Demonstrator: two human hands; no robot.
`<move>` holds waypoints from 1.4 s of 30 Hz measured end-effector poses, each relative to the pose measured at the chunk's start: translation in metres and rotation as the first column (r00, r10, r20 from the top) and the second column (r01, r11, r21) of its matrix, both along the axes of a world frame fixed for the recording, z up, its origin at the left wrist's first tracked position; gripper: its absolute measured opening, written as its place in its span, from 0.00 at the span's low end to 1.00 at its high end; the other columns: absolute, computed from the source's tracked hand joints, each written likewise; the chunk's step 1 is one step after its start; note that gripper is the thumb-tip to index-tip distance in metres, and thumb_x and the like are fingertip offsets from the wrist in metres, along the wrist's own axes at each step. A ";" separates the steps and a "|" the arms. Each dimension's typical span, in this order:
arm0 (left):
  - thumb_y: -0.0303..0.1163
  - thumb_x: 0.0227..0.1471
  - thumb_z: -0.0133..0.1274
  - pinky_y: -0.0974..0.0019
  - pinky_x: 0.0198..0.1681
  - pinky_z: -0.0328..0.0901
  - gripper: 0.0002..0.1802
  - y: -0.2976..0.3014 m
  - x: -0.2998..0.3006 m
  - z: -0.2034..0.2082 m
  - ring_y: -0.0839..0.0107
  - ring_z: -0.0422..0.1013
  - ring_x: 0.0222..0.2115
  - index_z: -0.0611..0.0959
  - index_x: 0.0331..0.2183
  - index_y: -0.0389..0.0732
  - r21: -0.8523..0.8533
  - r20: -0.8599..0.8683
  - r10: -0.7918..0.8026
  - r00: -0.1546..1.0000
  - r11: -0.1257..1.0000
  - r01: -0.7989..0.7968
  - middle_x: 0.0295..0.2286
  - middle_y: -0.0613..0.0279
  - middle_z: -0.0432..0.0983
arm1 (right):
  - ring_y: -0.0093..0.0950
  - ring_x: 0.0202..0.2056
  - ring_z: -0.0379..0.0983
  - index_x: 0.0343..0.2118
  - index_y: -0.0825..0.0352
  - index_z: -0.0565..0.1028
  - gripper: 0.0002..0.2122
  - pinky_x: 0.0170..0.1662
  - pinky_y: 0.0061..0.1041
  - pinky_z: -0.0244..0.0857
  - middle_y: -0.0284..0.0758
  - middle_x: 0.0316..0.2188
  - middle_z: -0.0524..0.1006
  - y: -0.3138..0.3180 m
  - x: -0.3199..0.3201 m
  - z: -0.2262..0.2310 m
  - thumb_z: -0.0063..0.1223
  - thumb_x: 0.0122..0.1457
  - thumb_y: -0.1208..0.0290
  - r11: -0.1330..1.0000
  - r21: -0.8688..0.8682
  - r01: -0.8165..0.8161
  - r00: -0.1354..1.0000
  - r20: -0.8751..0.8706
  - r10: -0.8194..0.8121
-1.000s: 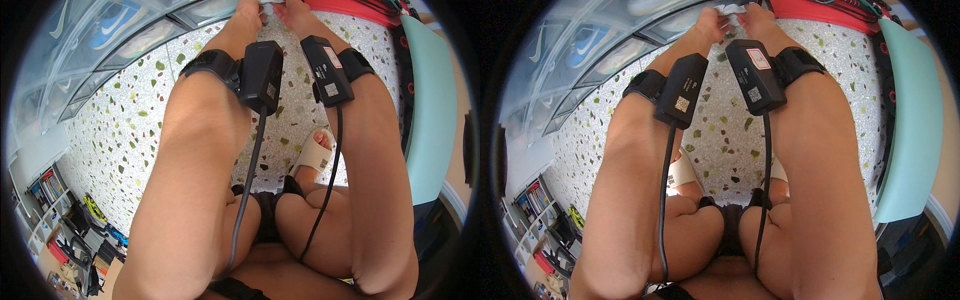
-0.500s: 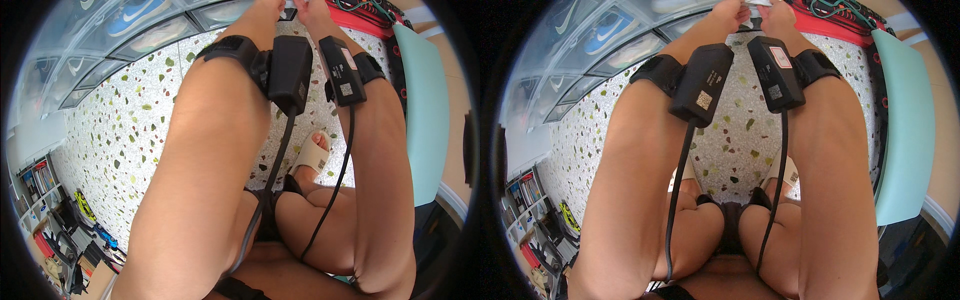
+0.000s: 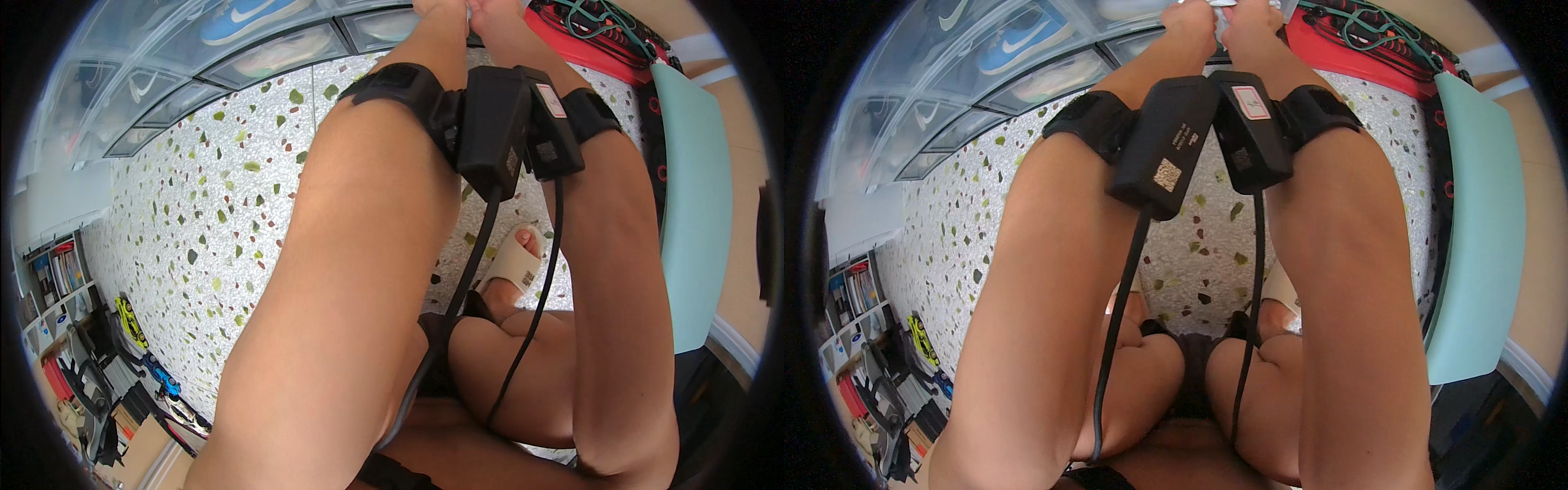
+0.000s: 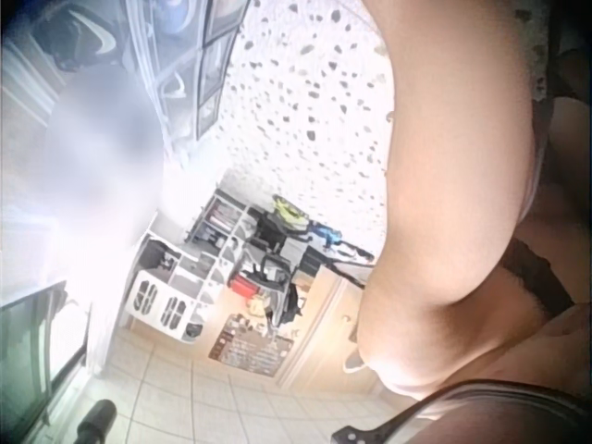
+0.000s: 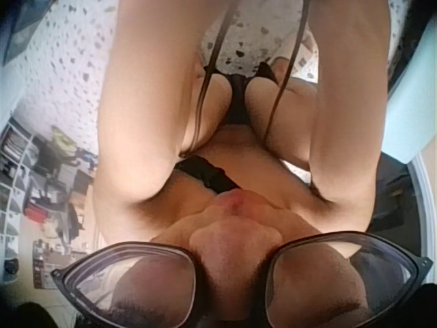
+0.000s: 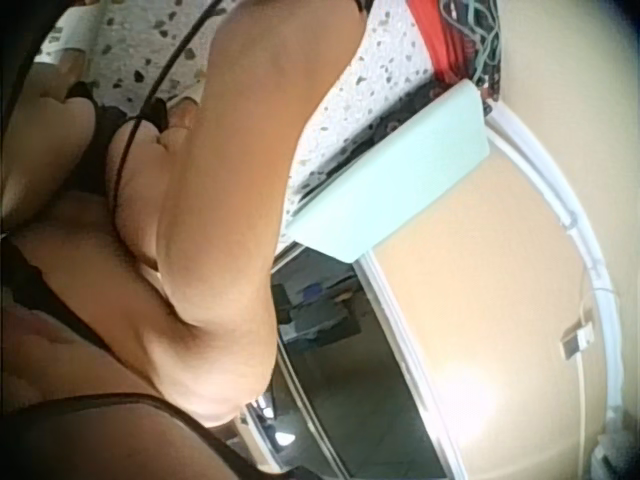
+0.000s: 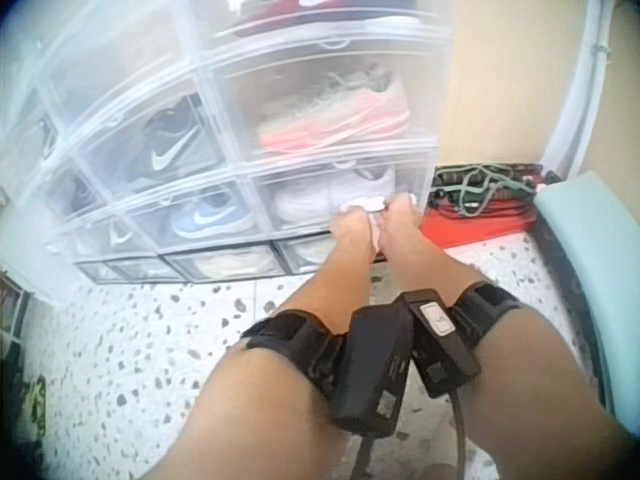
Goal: Cleaning the surfaces of transparent shoe storage boxes using a white cloth
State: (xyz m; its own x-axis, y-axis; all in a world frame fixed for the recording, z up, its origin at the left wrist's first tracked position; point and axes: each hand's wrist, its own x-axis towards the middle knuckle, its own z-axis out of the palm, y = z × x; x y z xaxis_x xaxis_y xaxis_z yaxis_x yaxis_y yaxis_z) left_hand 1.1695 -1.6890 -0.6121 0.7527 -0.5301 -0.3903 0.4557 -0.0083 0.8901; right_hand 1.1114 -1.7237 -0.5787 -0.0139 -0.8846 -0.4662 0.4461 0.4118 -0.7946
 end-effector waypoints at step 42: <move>0.35 0.58 0.41 0.57 0.25 0.72 0.20 0.101 0.073 0.017 0.57 0.77 0.31 0.75 0.45 0.31 0.141 -0.048 0.394 0.918 0.912 -0.384 0.39 0.45 0.76 | 0.35 0.28 0.80 0.29 0.71 0.82 0.15 0.35 0.37 0.72 0.44 0.28 0.82 0.094 0.088 -0.064 0.50 0.49 0.63 0.915 -0.148 -0.375 0.819 -0.514 0.253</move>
State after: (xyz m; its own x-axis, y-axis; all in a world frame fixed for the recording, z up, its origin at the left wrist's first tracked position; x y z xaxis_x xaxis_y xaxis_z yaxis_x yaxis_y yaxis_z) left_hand 1.2424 -1.5884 -0.5946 0.8557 -0.1441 -0.4969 0.5101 0.0737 0.8570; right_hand 1.1989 -1.6298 -0.6430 0.1183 -0.9594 -0.2562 -0.1334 0.2403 -0.9615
